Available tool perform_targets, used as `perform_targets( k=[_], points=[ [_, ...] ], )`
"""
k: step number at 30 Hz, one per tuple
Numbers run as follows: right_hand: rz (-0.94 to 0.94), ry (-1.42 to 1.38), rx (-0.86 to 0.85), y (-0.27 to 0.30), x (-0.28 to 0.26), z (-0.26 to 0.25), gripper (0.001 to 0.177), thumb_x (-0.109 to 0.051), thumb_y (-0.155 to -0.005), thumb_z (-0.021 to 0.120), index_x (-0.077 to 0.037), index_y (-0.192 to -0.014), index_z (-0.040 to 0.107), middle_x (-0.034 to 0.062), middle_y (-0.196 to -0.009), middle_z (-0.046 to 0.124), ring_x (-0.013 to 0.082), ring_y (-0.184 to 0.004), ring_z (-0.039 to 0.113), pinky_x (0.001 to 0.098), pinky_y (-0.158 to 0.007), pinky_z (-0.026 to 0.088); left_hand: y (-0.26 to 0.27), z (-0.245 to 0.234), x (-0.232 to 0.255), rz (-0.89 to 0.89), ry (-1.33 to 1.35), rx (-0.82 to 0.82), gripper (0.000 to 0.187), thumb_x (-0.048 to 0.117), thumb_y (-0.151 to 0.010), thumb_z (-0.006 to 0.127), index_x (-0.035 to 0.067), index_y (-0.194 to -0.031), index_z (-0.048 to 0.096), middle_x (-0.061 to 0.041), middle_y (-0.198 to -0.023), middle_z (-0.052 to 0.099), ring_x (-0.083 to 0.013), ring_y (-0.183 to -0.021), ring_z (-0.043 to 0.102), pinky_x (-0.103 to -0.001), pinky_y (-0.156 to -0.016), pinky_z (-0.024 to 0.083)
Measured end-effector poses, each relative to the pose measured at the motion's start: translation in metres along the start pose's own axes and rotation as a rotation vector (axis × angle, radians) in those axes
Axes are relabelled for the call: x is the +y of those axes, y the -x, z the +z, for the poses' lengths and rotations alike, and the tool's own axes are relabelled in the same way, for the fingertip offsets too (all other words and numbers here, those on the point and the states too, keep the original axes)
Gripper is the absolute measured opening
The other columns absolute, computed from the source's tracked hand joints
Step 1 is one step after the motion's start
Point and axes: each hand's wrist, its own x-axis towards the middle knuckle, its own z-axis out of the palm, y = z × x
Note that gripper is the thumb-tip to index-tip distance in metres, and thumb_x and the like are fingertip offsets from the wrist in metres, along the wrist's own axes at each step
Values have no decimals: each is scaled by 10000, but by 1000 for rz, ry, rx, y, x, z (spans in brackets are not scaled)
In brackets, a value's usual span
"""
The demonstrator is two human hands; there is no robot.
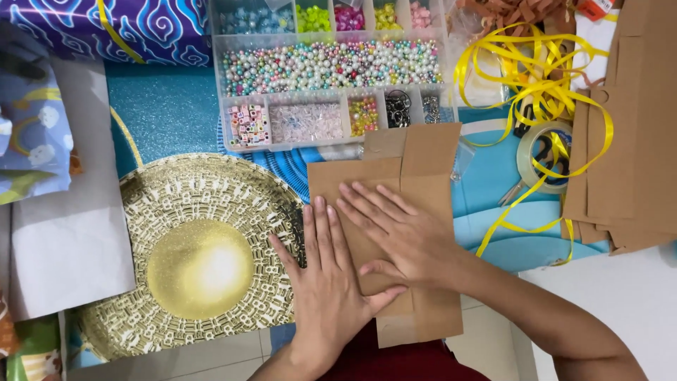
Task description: Folding and assembling a cardboard box from a flat pre-cut template on a craft table.
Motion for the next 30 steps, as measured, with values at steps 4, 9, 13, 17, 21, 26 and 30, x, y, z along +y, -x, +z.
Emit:
perform_targets(
  k=[4, 9, 13, 17, 21, 26, 30],
  points=[
    [45, -75, 36, 39, -21, -1, 864, -662, -1032, 151, -42, -1627, 246, 144, -1708, 234, 271, -1595, 222, 425, -1296, 181, -1, -1, -2, 12, 62, 0, 1478, 1073, -681, 224, -78, -1609, 209, -245, -1707, 154, -365, -1600, 114, -739, -1206, 58],
    [86, -223, -93, 80, -39, -7, 984, -767, -954, 244, -64, -1642, 196, 150, -1728, 174, 303, -1609, 142, 450, -1277, 139, -3, -3, -4, 34, 70, 5, 1469, 1076, -696, 310, -70, -1610, 206, -231, -1709, 165, -367, -1598, 127, -719, -1217, 88],
    [143, -215, -106, 76, -30, 4, 974, -770, -947, 266, -103, -1652, 184, 135, -1733, 150, 286, -1607, 128, 437, -1278, 118, -2, -1, -4, 40, 79, -8, 1454, 1059, -699, 268, -76, -1606, 215, -233, -1708, 175, -368, -1598, 141, -722, -1211, 85],
    [215, -143, -55, 55, -7, 1, 918, -730, -972, 112, -130, -1666, 127, 121, -1742, 90, 284, -1611, 77, 467, -1284, 66, -1, -1, -4, 39, 76, -6, 1436, 1054, -718, 280, -74, -1603, 220, -233, -1707, 174, -368, -1598, 140, -724, -1212, 79],
    [287, -79, 33, 43, 4, -1, 843, -624, -1017, 368, -123, -1662, 159, 130, -1739, 128, 303, -1613, 116, 484, -1297, 110, 0, -2, -3, 37, 38, -4, 1500, 1090, -665, 318, -76, -1603, 219, -231, -1708, 170, -373, -1597, 141, -735, -1206, 96],
    [426, -128, 111, 64, -25, -1, 755, -407, -1034, 488, -66, -1643, 199, 170, -1722, 175, 341, -1604, 153, 513, -1300, 136, 0, -2, 1, -27, 76, 61, 1173, 883, -902, 379, -32, -1622, 235, -190, -1710, 221, -338, -1596, 186, -730, -1207, 82],
    [488, -279, 88, 79, -51, -14, 734, -338, -1018, 478, -62, -1637, 194, 171, -1726, 143, 369, -1601, 110, 514, -1283, 99, 3, -3, -7, 96, 52, 44, 1127, 861, -921, 341, -16, -1621, 240, -260, -1689, 220, -429, -1580, 165, -706, -1219, 85]
  ],
)
